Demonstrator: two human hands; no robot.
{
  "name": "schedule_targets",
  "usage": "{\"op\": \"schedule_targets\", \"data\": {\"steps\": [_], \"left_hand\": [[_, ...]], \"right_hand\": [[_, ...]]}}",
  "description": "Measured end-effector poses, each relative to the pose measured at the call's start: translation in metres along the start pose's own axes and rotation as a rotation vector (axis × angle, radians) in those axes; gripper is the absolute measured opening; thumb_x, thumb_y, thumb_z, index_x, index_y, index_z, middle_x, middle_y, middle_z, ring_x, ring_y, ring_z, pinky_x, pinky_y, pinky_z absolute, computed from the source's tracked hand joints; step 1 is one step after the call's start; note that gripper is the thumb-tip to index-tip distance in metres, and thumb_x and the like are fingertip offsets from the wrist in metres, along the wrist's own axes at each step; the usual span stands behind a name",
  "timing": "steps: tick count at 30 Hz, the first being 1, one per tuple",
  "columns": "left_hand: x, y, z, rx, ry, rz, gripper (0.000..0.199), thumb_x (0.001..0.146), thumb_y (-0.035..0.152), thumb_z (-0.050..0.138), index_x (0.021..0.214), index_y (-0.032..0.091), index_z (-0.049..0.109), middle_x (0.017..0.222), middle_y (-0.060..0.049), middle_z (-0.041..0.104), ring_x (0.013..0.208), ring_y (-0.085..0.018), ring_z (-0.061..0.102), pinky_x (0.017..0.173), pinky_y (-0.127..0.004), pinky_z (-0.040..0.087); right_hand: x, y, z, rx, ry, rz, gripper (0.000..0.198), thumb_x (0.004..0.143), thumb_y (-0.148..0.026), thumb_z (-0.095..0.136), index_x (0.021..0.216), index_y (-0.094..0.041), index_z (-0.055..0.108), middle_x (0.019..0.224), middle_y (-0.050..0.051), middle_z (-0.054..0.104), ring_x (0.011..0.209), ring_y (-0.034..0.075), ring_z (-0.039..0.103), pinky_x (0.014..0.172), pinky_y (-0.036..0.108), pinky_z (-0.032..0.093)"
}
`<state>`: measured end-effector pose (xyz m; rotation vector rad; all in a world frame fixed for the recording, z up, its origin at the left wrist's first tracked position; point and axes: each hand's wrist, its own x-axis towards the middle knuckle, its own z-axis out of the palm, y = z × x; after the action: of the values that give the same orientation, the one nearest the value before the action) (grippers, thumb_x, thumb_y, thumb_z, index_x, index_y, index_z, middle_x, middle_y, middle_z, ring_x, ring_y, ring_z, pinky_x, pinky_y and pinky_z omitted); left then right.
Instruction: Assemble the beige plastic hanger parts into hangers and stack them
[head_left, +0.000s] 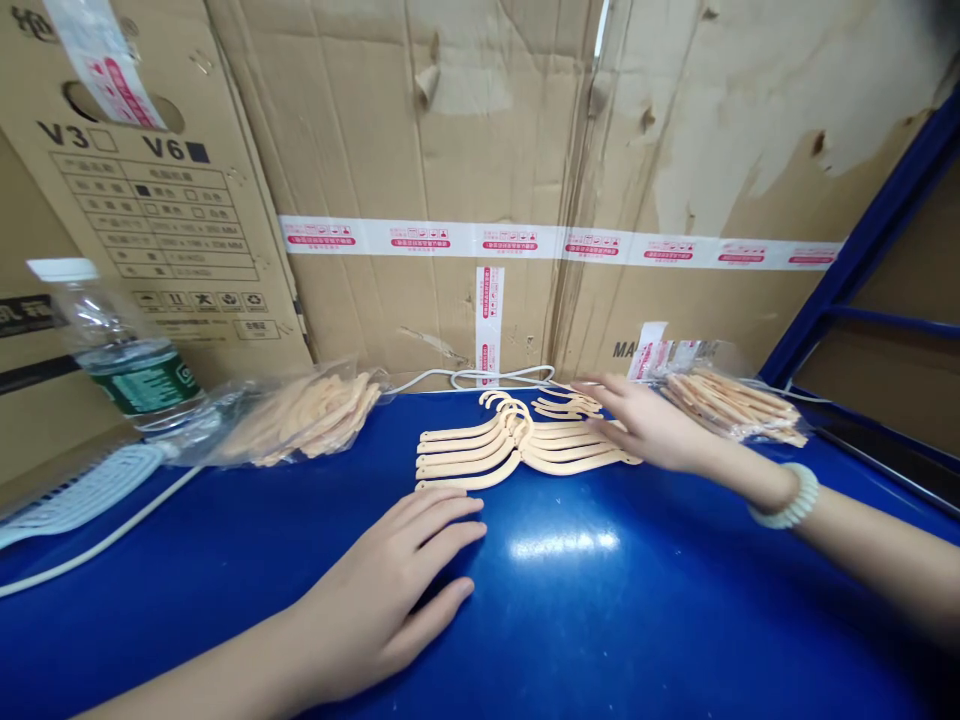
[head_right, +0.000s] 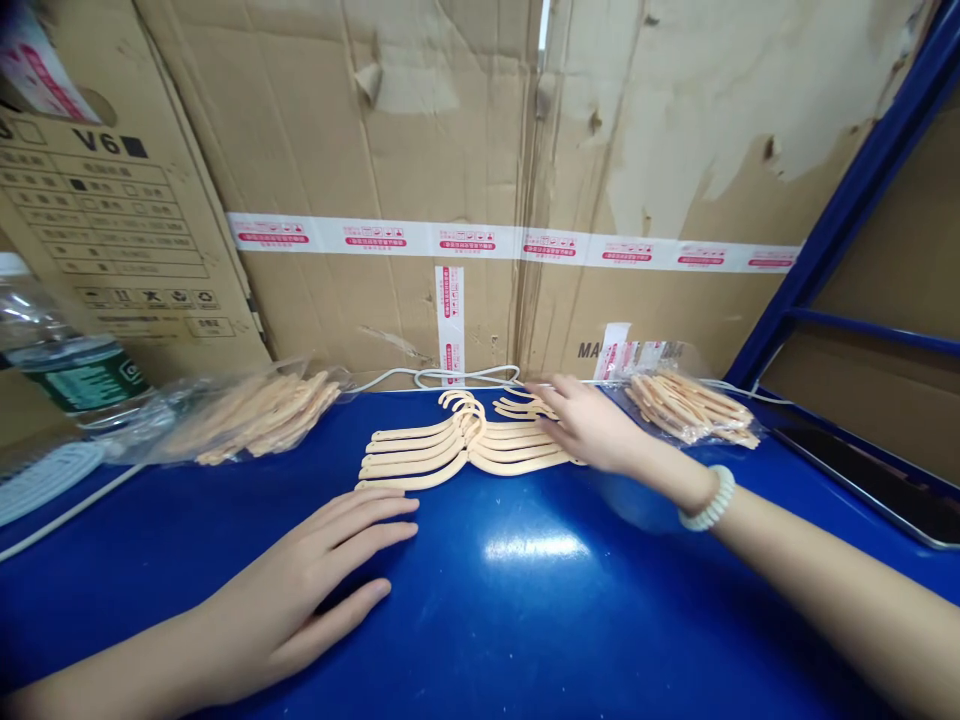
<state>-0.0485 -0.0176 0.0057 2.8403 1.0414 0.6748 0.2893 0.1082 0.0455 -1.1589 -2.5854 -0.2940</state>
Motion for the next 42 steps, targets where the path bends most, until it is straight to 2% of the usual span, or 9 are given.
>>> {"op": "schedule_targets", "data": {"steps": [3,7,14,20,30,33,35,38,42], "left_hand": [[0.002,0.001,-0.004,-0.029,-0.030,0.048,0.033,0.094,0.019,0.048,0.126,0.022,0.055,0.130,-0.009,0.062,0.124,-0.026,0.052,0.107,-0.045,0.045],[0.003,0.001,-0.007,-0.036,-0.065,0.085,0.031,0.093,0.016,0.048,0.123,0.021,0.055,0.124,-0.008,0.064,0.117,-0.024,0.057,0.102,-0.040,0.049],[0.003,0.000,-0.007,-0.037,-0.054,0.121,0.038,0.093,0.015,0.048,0.131,0.019,0.049,0.123,-0.009,0.064,0.114,-0.023,0.058,0.101,-0.038,0.048],[0.002,0.000,-0.004,-0.073,-0.060,0.096,0.037,0.095,0.016,0.047,0.132,0.020,0.049,0.123,-0.009,0.063,0.114,-0.023,0.056,0.101,-0.038,0.045],[0.003,0.009,-0.008,-0.263,0.003,0.002,0.036,0.091,0.016,0.054,0.126,0.024,0.054,0.117,-0.006,0.066,0.109,-0.021,0.059,0.098,-0.031,0.044],[0.005,0.015,-0.009,-0.462,0.050,-0.152,0.028,0.093,0.020,0.054,0.119,0.027,0.060,0.112,-0.003,0.068,0.104,-0.019,0.062,0.094,-0.028,0.045],[0.007,0.018,-0.009,-0.648,0.019,-0.256,0.028,0.095,0.025,0.053,0.121,0.029,0.058,0.111,-0.003,0.069,0.102,-0.019,0.063,0.091,-0.028,0.047],[0.010,0.017,-0.006,-0.943,-0.040,-0.379,0.037,0.095,0.033,0.053,0.131,0.028,0.050,0.116,-0.006,0.067,0.101,-0.020,0.063,0.088,-0.031,0.049],[0.013,0.014,-0.001,-1.138,-0.003,-0.505,0.036,0.091,0.039,0.060,0.124,0.023,0.056,0.115,-0.008,0.066,0.093,-0.018,0.064,0.078,-0.029,0.050]], "right_hand": [[0.014,0.030,-0.003,-0.027,-0.027,0.133,0.034,0.091,-0.026,0.048,0.116,-0.013,0.067,0.104,0.015,0.072,0.096,0.029,0.068,0.085,0.042,0.053],[0.018,0.053,0.009,0.012,-0.066,0.184,0.021,0.083,-0.023,0.056,0.092,-0.014,0.073,0.078,0.009,0.074,0.069,0.024,0.070,0.064,0.033,0.053],[0.010,0.049,0.029,0.060,0.006,0.151,0.022,0.088,-0.031,0.055,0.085,-0.018,0.072,0.087,0.009,0.074,0.080,0.023,0.067,0.073,0.031,0.051],[0.011,0.046,0.037,0.058,0.080,0.144,0.020,0.087,-0.030,0.056,0.077,-0.018,0.068,0.078,0.009,0.070,0.074,0.024,0.064,0.068,0.032,0.049],[0.007,0.032,0.023,0.157,0.374,0.153,0.026,0.091,-0.036,0.053,0.077,-0.018,0.066,0.079,0.010,0.067,0.076,0.025,0.062,0.071,0.037,0.048],[0.006,0.013,0.012,0.222,0.479,0.210,0.028,0.091,-0.040,0.055,0.079,-0.018,0.068,0.077,0.009,0.068,0.071,0.023,0.062,0.066,0.035,0.048],[0.006,-0.011,0.006,0.429,0.477,0.303,0.029,0.088,-0.045,0.060,0.079,-0.020,0.071,0.074,0.007,0.071,0.066,0.020,0.062,0.060,0.032,0.047],[0.004,-0.061,0.002,0.937,0.304,0.381,0.034,0.080,-0.051,0.067,0.073,-0.019,0.070,0.076,0.006,0.073,0.069,0.019,0.064,0.062,0.028,0.049],[-0.006,-0.118,0.006,1.190,0.033,0.318,0.032,0.082,-0.047,0.066,0.074,-0.017,0.072,0.070,0.003,0.070,0.062,0.014,0.059,0.058,0.025,0.045]]}}
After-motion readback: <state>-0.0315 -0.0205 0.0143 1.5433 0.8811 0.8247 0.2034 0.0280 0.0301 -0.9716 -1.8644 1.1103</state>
